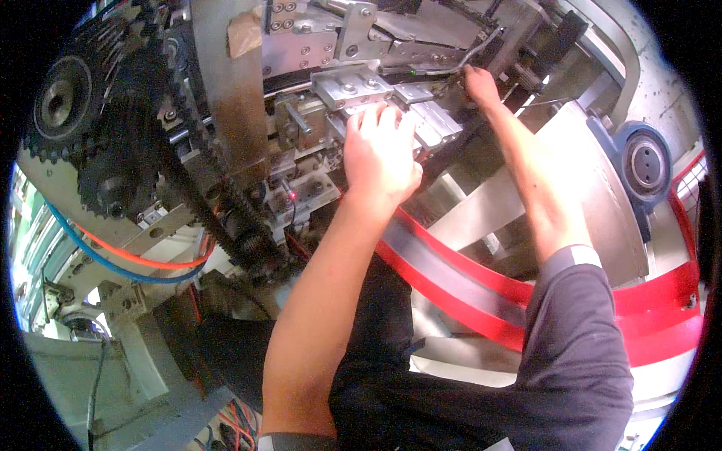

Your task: The person manipulates internal components of a large industrial machine, reaching into a narrow space to move a sliding metal module and handle cables and mechanical parts.

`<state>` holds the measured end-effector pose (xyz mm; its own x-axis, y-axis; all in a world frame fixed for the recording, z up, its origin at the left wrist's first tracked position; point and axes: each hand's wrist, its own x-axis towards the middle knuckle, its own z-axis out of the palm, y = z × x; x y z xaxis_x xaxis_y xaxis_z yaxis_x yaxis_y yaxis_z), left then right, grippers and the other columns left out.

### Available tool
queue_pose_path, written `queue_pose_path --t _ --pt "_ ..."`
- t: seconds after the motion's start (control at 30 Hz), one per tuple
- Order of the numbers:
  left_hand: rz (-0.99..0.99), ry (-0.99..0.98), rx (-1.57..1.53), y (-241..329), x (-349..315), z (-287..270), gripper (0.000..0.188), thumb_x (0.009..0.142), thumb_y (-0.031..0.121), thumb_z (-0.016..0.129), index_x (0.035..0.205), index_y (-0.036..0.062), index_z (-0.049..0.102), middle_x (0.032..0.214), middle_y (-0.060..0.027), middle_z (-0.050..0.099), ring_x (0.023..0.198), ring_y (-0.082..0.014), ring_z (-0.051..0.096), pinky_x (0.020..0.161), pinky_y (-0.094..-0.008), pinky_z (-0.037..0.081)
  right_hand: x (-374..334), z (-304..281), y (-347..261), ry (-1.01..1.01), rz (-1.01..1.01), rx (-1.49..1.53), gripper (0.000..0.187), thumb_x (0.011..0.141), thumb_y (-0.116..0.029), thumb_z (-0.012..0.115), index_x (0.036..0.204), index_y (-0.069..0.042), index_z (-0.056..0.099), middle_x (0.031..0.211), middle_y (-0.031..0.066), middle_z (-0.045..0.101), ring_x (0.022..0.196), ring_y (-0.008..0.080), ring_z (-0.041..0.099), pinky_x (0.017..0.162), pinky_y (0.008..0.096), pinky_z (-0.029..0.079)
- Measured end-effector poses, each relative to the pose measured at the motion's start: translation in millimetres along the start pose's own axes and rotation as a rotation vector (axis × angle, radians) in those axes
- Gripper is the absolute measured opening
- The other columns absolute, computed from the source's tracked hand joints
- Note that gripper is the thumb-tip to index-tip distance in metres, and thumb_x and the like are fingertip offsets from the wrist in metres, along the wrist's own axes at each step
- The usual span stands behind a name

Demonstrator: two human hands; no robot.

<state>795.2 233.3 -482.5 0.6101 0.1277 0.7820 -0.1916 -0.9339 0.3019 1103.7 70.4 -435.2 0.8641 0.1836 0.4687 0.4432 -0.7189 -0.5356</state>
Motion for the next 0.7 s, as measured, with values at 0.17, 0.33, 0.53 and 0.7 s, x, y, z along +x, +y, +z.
queue_pose_path --t 0.17,0.33,0.53,0.7 --pt "0.013 -0.017 0.015 4.8 1.9 2.6 0.040 0.059 0.021 0.068 0.096 0.0085 0.062 0.108 -0.0100 0.058 0.113 -0.0295 0.050 0.098 -0.0446 0.037 -8.4 9.3 -6.9 0.189 0.332 0.159 0.072 0.092 -0.050 0.031 0.099 0.015 0.059 0.104 0.0317 0.060 0.098 0.0444 0.059 0.088 0.0462 0.044" --pt "0.008 -0.022 0.018 6.1 1.4 1.4 0.039 0.059 0.021 0.069 0.095 0.0077 0.063 0.106 -0.0106 0.059 0.112 -0.0290 0.050 0.097 -0.0433 0.037 -26.5 39.9 -26.4 0.298 0.505 0.679 0.072 0.093 -0.057 0.031 0.089 0.009 0.060 0.081 0.0177 0.062 0.055 0.0250 0.061 0.046 0.0397 0.048" --pt "-0.045 0.102 -0.010 -10.7 -13.5 14.1 0.038 0.056 0.022 0.071 0.090 0.0086 0.062 0.103 -0.0079 0.059 0.107 -0.0272 0.053 0.092 -0.0423 0.040 -24.4 56.5 -34.1 0.058 0.529 0.924 0.053 0.092 -0.058 0.031 0.087 -0.007 0.046 0.070 0.0069 0.048 0.054 0.0179 0.044 0.044 0.0345 0.038" --pt "-0.090 0.118 0.140 -2.5 -3.0 16.5 0.028 0.057 0.026 0.069 0.080 0.0113 0.068 0.091 -0.0079 0.064 0.096 -0.0243 0.057 0.087 -0.0379 0.041 2.9 45.5 -16.5 -0.027 0.258 0.893 0.040 0.091 -0.045 0.041 0.099 -0.008 0.055 0.079 0.0086 0.054 0.061 0.0211 0.049 0.045 0.0349 0.039"
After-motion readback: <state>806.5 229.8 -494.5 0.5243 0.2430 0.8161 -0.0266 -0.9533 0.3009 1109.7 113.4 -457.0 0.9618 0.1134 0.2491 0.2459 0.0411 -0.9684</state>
